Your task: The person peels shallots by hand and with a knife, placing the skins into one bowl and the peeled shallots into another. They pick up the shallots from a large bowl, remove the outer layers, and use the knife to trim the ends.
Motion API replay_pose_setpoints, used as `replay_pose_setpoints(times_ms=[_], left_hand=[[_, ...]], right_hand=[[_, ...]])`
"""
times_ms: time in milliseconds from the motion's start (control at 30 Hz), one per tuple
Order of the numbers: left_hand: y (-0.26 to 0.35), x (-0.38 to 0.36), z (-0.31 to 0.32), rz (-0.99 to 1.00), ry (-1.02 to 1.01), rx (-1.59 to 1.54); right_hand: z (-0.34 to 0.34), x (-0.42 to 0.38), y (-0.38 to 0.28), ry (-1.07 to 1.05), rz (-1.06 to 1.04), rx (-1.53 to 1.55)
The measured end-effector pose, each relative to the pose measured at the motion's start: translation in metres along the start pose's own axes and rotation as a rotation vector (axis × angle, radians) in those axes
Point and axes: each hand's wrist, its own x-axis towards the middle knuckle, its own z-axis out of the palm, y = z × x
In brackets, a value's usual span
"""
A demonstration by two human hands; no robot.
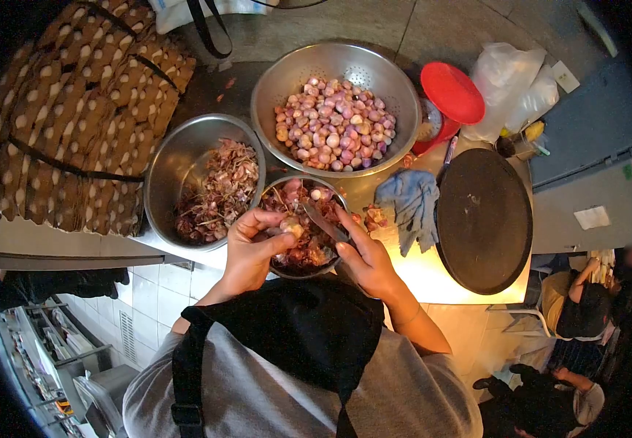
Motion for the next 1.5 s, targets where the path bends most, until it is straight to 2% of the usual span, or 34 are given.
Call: replay_pose_setpoints(times_ms=[133, 367, 533, 700, 800, 900, 1000, 1133, 1367, 1433, 1500], left_hand=[[0.000, 0.003, 0.003, -0.158, 0.002, -0.095], [-0.007, 0.003, 0.002, -0.152, -0.075, -0.169], [-0.004, 0.002, 0.006, -0.172, -0.058, -0.167], [-0.007, 0.004, -0.001, -0.180, -0.113, -0.157], [-0.007, 0.005, -0.003, -0.219, -0.129, -0.216], [-0.008, 0.006, -0.008, -0.298, -0.190, -0.317], [-0.005, 0.006, -0.007, -0.352, -0.224, -0.373], [0.001, 0.008, -0.002, -0.413, -0.173, -0.413], [-0.012, 0.009, -0.005, -0.339, -0.111, -0.348], [-0.008, 0.008, 0.002, -0.332, -0.046, -0.349], [-0.014, 0.009, -0.004, -0.285, -0.123, -0.316]], right_hand=[[0.006, -0.005, -0.016, -0.050, 0.141, 0.275], [0.013, -0.002, -0.018, -0.084, 0.118, 0.235], [0.012, -0.006, -0.016, -0.134, 0.220, 0.591], [0.019, -0.002, -0.017, -0.074, 0.139, 0.509], [0.016, -0.001, -0.013, -0.101, 0.162, 0.605], [0.014, -0.002, -0.012, -0.094, 0.251, 0.928], [0.012, 0.004, -0.005, 0.030, 0.211, 0.703], [0.010, 0.007, -0.017, 0.044, 0.184, 0.642], [0.012, 0.002, -0.013, -0.113, 0.196, 0.515], [0.019, 0.009, -0.013, -0.006, -0.120, 0.124], [0.020, 0.010, -0.022, 0.007, -0.156, -0.044]])
